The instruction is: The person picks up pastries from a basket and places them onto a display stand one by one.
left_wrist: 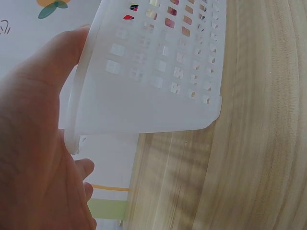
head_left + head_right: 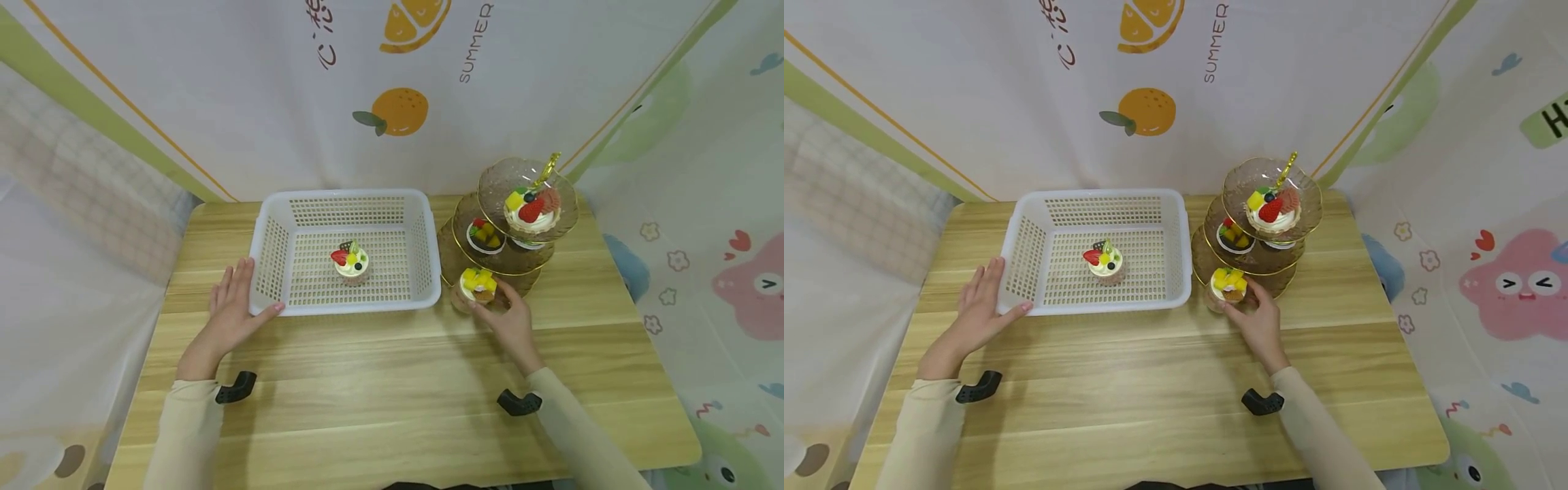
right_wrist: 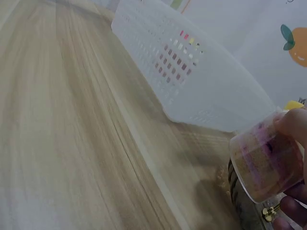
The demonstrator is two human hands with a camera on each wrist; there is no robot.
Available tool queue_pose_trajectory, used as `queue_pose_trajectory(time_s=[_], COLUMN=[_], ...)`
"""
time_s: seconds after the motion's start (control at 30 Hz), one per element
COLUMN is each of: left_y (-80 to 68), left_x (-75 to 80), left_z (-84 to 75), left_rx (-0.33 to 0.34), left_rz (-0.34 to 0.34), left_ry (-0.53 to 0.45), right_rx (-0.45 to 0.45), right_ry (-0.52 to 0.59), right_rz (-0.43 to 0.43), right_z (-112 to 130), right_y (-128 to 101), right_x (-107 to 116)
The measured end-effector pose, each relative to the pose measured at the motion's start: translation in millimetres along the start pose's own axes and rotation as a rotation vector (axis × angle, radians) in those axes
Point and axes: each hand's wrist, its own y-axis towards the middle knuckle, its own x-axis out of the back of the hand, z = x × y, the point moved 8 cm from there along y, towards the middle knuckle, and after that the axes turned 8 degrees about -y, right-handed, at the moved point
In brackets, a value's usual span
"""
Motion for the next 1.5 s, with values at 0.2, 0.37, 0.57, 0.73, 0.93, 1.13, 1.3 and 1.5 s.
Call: queue_pose_trajectory(time_s=[0.2,0.37,0.57,0.73,0.93,1.13,1.3,1.5], left_y=[0.6,1.8,0.9,0.5,-0.2,-0.5,-0.3,-0.4], left_x=[1.4,2.0,-1.0,0.4,0.8,0.5,-0.1,0.0], left_z=[-0.6,-0.1,0.3,1.8,2.9,1.4,-0.4,-0.2], left_rx=[0.002,0.005,0.004,0.005,0.008,0.008,0.004,-0.001], left_rz=[-0.004,-0.008,0.007,-0.001,-0.004,0.002,0.008,0.001], left_ry=[0.0,0.006,-0.005,-0.006,-0.008,-0.008,0.0,0.01], right_rx=[0.022,0.013,-0.005,0.031,0.062,0.086,0.111,0.132], right_ry=[0.03,0.052,0.022,0.042,0.075,0.079,0.044,0.01], right_rz=[-0.019,-0.001,-0.023,-0.047,-0.071,-0.115,-0.149,-0.182], right_z=[3.1,-4.2,-10.7,-9.0,-7.6,-5.3,-2.0,1.9], right_y=[9.6,18.9,26.0,34.5,41.6,46.0,48.9,51.4], right_x=[-1.3,-3.0,0.1,0.6,-1.2,-3.7,-4.6,-5.1])
